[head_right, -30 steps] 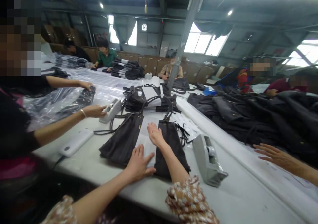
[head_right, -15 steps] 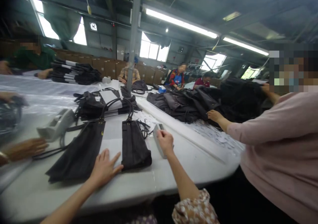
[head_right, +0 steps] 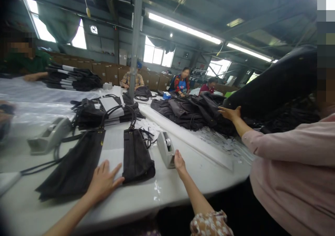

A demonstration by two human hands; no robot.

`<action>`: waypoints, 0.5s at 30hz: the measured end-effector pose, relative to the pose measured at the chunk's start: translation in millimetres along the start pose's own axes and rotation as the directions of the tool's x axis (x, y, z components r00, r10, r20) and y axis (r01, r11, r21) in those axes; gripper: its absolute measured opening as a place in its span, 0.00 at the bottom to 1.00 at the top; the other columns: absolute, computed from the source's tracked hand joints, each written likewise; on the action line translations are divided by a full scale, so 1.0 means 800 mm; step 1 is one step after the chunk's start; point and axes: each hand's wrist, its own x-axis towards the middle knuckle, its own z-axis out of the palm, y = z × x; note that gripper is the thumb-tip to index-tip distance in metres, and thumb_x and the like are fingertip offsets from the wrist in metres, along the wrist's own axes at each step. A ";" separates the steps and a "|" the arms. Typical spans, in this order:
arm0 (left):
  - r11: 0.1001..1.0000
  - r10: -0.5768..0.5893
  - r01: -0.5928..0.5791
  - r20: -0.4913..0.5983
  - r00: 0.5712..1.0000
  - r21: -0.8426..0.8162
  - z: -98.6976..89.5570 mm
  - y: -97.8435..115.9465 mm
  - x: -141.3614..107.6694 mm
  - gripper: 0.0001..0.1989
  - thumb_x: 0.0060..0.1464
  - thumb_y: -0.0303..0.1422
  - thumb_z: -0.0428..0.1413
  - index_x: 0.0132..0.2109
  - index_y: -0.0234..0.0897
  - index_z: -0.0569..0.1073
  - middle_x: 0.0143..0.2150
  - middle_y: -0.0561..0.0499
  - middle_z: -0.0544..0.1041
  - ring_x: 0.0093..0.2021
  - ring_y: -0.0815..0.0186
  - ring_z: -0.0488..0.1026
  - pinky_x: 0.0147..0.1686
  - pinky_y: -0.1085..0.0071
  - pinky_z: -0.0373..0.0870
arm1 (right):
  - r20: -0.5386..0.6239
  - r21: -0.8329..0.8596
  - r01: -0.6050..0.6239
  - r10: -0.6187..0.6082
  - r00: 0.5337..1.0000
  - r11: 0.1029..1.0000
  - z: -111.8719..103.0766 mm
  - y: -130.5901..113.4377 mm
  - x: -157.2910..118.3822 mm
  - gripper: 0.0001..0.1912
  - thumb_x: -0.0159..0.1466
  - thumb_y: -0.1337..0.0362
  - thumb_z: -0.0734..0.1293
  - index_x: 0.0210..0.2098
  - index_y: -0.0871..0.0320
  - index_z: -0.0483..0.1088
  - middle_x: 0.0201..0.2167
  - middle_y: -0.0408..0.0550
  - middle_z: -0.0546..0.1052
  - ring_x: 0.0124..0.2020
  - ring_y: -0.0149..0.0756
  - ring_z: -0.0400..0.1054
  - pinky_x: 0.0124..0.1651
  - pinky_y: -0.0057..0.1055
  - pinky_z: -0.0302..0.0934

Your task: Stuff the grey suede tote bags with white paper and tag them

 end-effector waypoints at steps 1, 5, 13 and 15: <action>1.000 0.001 -0.001 -0.001 1.000 0.005 0.000 0.000 0.000 0.37 0.53 0.60 0.41 0.64 0.49 0.58 0.64 0.33 0.56 0.65 0.39 0.48 0.56 0.47 0.44 | -0.011 0.000 -0.006 0.006 1.000 1.000 0.003 0.003 -0.001 0.36 0.63 0.40 0.52 0.55 0.61 0.67 0.58 0.55 0.66 0.63 0.42 0.53 0.63 0.34 0.45; 1.000 0.007 -0.007 -0.022 1.000 0.013 0.001 -0.001 0.000 0.36 0.53 0.59 0.42 0.64 0.50 0.58 0.64 0.33 0.57 0.64 0.39 0.48 0.56 0.47 0.44 | -0.013 0.003 -0.037 0.037 0.999 0.999 -0.003 0.003 -0.006 0.33 0.63 0.42 0.53 0.55 0.58 0.67 0.57 0.51 0.68 0.61 0.40 0.56 0.61 0.34 0.50; 0.999 -0.001 0.000 -0.020 1.000 -0.034 0.007 -0.002 0.002 0.37 0.53 0.60 0.42 0.64 0.47 0.58 0.65 0.34 0.56 0.65 0.39 0.47 0.57 0.46 0.43 | 0.077 -0.041 -0.125 0.128 0.989 0.991 -0.022 -0.034 -0.004 0.22 0.57 0.48 0.63 0.33 0.60 0.77 0.43 0.53 0.76 0.49 0.46 0.66 0.46 0.34 0.58; 1.000 -0.002 0.001 -0.018 1.000 -0.029 0.008 -0.003 0.002 0.38 0.52 0.60 0.42 0.64 0.47 0.58 0.65 0.34 0.56 0.65 0.39 0.47 0.57 0.46 0.44 | 0.095 -0.050 -0.142 0.147 0.985 0.989 -0.021 -0.043 -0.003 0.18 0.54 0.50 0.66 0.29 0.60 0.76 0.39 0.52 0.77 0.48 0.47 0.66 0.44 0.33 0.58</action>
